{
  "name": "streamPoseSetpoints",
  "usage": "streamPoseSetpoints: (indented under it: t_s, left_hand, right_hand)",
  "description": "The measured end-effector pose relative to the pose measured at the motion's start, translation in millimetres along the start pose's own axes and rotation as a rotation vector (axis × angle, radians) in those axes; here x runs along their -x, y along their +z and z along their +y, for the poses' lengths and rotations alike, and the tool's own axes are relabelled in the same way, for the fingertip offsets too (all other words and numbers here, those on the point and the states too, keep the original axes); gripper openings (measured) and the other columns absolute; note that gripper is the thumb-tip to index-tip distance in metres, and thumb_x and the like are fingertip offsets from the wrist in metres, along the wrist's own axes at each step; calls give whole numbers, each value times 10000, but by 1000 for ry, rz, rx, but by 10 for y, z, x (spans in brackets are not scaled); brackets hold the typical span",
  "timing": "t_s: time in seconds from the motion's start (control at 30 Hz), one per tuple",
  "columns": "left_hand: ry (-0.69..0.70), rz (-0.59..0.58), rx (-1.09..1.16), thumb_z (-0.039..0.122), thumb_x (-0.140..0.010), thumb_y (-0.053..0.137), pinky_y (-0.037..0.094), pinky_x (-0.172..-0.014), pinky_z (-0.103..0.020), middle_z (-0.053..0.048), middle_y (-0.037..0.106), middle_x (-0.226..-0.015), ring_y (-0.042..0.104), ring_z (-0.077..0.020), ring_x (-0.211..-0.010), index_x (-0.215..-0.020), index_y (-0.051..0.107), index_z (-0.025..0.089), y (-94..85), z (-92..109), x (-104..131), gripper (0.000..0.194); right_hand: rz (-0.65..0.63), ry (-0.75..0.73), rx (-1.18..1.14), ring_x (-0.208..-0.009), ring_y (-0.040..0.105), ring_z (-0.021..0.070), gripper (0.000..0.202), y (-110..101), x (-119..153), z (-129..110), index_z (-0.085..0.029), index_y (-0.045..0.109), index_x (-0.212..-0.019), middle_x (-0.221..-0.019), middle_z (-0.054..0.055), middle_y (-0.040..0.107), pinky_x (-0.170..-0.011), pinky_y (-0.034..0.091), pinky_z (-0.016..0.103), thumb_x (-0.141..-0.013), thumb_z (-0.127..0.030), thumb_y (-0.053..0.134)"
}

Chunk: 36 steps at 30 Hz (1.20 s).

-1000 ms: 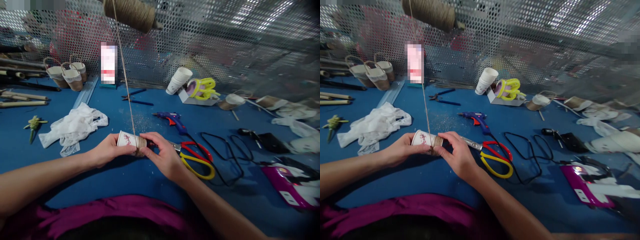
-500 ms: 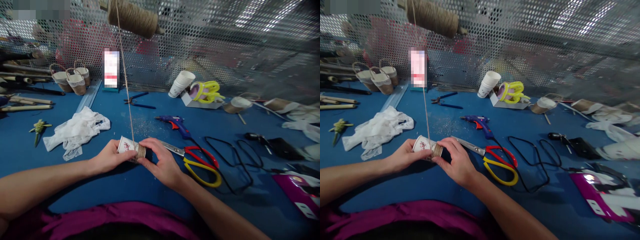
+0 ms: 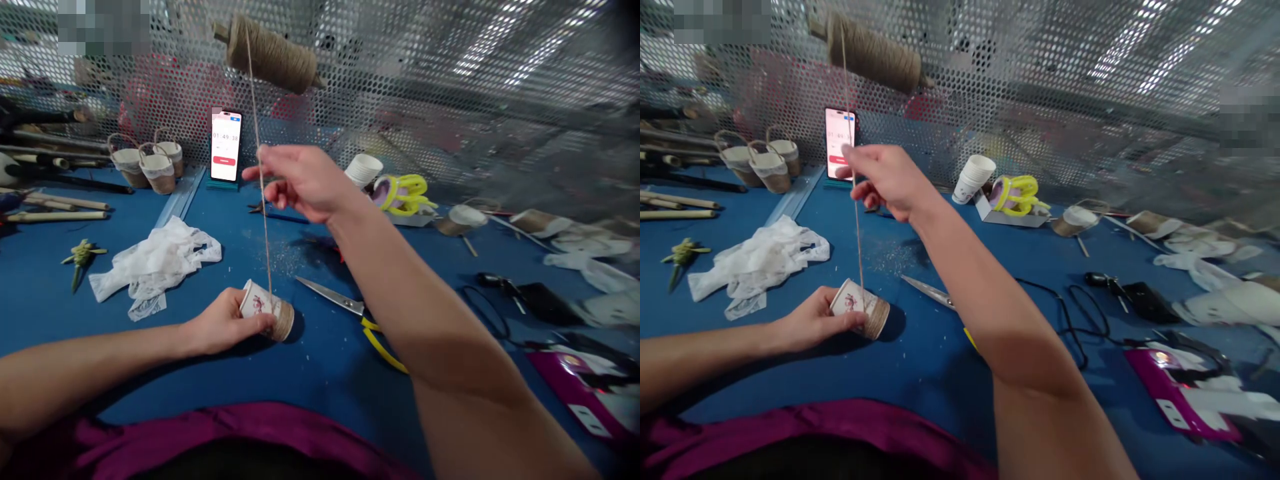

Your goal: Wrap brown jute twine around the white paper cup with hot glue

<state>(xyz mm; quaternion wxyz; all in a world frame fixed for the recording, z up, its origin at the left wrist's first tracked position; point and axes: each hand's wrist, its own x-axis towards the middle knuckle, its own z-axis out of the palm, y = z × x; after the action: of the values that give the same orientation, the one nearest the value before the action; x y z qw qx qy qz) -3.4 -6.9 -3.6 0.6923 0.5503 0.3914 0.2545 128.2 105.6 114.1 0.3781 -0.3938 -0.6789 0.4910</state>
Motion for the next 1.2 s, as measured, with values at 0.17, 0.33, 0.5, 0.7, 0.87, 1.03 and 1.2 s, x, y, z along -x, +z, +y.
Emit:
streamPoseSetpoints:
  t_s: [0.17,0.33,0.5,0.7,0.87,1.03,1.2]
  left_hand:
    - [14,-50,9,314,-694,579,419,-589,-236,-25,599,-661,498,-98,-569,-780,614,75,19,9,15,256]
    - [39,-138,-70,314,-696,575,322,-453,-185,32,471,-526,370,-59,-468,-655,560,99,65,59,78,220]
    - [24,-290,-81,295,-696,579,234,-407,-161,64,363,-491,268,-42,-452,-600,493,120,95,91,139,217]
    - [21,-319,10,259,-701,596,271,-431,-161,52,428,-509,298,-45,-460,-643,555,108,88,73,146,166]
    - [20,-199,76,277,-677,635,382,-520,-188,11,569,-575,431,-64,-501,-682,620,98,58,87,106,179]
    - [25,-65,154,252,-648,658,440,-588,-220,-16,639,-637,522,-93,-561,-716,653,96,24,73,29,171]
    - [43,16,188,236,-645,653,456,-635,-238,-36,665,-699,559,-110,-612,-758,651,90,12,78,-25,185]
  right_hand:
    - [136,-90,218,-386,467,46,193,75,55,37,-129,539,-977,-533,-49,504,-380,361,163,-847,-156,398]
    - [-336,-93,748,-579,585,105,312,197,567,263,-172,661,-844,-638,-8,638,-601,442,237,-716,-29,415]
    - [-502,-18,831,-715,619,137,349,170,813,462,-192,690,-820,-795,18,697,-671,439,242,-684,-20,418]
    - [-497,3,799,-840,621,136,346,287,793,571,-202,669,-933,-928,10,690,-740,447,226,-733,-46,434]
    - [-155,44,843,-866,608,154,399,80,858,509,-182,484,-1220,-1069,63,630,-763,457,279,-829,-210,409]
    - [381,312,1145,-900,576,275,415,-540,1075,649,-52,537,-1130,-1014,184,613,-795,421,411,-818,-301,425]
    - [381,436,1233,-957,537,344,410,-764,1185,982,11,572,-1048,-982,255,593,-812,392,445,-799,-291,451]
